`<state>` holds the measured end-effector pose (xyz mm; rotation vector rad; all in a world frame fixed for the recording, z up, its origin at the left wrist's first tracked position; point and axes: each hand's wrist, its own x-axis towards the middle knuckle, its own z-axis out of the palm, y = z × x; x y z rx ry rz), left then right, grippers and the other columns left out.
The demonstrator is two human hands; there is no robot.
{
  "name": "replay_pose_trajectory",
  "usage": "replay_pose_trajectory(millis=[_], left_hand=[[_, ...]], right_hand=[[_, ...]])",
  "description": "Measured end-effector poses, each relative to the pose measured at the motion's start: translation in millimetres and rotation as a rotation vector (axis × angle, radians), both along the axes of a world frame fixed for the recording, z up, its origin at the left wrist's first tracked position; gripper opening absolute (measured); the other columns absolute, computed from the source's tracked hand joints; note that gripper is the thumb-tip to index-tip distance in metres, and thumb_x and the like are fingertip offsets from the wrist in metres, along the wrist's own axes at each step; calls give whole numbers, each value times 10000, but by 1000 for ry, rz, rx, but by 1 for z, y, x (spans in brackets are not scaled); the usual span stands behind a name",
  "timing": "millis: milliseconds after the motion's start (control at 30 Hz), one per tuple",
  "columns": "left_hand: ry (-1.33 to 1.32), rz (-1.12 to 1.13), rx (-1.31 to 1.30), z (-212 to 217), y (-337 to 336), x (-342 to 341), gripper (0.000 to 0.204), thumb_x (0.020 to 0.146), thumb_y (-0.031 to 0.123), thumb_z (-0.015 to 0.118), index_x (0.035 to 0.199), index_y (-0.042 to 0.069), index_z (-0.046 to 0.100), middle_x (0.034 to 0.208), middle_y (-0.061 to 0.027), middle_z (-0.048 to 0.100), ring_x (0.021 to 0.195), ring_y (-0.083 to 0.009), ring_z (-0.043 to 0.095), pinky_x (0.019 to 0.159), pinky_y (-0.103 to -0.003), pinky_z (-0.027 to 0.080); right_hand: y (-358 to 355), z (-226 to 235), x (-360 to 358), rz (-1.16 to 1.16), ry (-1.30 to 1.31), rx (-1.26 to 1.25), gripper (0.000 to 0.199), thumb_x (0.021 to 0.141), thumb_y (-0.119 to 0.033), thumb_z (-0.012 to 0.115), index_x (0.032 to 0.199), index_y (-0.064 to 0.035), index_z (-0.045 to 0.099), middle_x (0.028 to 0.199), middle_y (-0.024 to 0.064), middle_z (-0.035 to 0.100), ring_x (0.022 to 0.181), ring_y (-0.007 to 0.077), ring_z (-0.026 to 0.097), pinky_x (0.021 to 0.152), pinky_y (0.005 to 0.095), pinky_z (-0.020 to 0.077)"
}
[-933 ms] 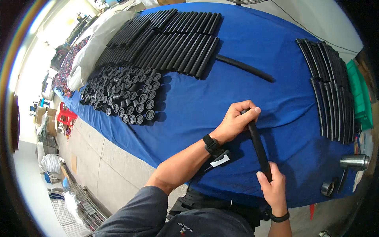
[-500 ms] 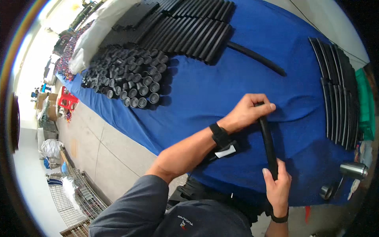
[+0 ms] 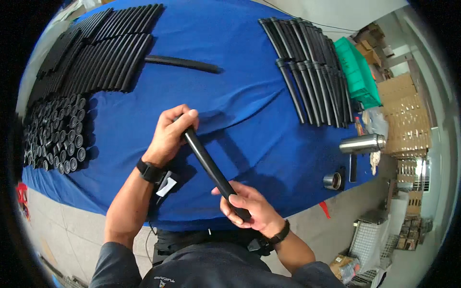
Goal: The person assembles black cylindrical components by inserting small circular caps into the ends of the tubes. They pick up a tube and a cap from a blue-covered table, fit them together, and place the assembled unit into a growing stack. The process is repeated multiple times with consistent hand movements.
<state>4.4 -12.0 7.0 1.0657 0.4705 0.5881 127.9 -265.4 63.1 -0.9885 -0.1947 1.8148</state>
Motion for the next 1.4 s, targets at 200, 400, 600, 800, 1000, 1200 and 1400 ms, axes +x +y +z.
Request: replay_pose_trajectory(millis=[200,400,600,800,1000,1200,1400], left_hand=[[-38,-8,58,-14,3,-1,317,1032,284,642,786,86,614,694,39,550,559,-34,397,476,-235,276],[-65,-22,13,-9,1,-7,293,1022,282,655,803,89,628,698,45,550,565,-32,404,479,-229,275],[76,77,74,3,-4,-2,293,1008,320,663,816,102,628,671,73,494,542,-27,400,471,-225,273],[88,69,129,-6,0,1,276,1032,274,628,812,109,613,706,71,515,579,-17,399,497,-218,281],[-24,162,150,-16,-1,5,271,1014,283,660,818,101,618,715,57,530,597,-24,402,520,-222,289],[-61,142,100,-15,0,4,258,1011,281,663,834,98,625,731,50,543,604,-28,417,521,-224,303],[154,94,70,-2,-2,4,245,1011,304,656,871,107,624,747,61,559,546,-17,412,460,-206,287]], right_hand=[[-1,-17,5,31,140,21,416,1048,-241,594,1341,48,534,700,7,467,490,68,432,422,206,357],[0,-16,1,38,122,39,438,1029,-245,630,1331,56,534,703,4,475,496,68,447,429,203,360],[10,-3,0,158,-842,95,353,985,-200,685,1239,20,572,704,20,546,524,100,533,465,259,424],[12,3,5,123,-536,7,323,1026,-216,629,1276,-22,565,850,68,663,557,92,584,436,229,412],[14,3,2,92,-430,-27,379,1093,-325,529,1307,-17,587,727,-17,495,490,18,409,412,194,312],[13,1,-2,78,-426,-2,335,1084,-312,551,1224,-11,597,719,-6,520,497,57,460,446,219,362],[11,-7,-3,53,-1654,332,337,975,-225,715,1164,15,571,824,163,629,669,302,665,581,354,517]])
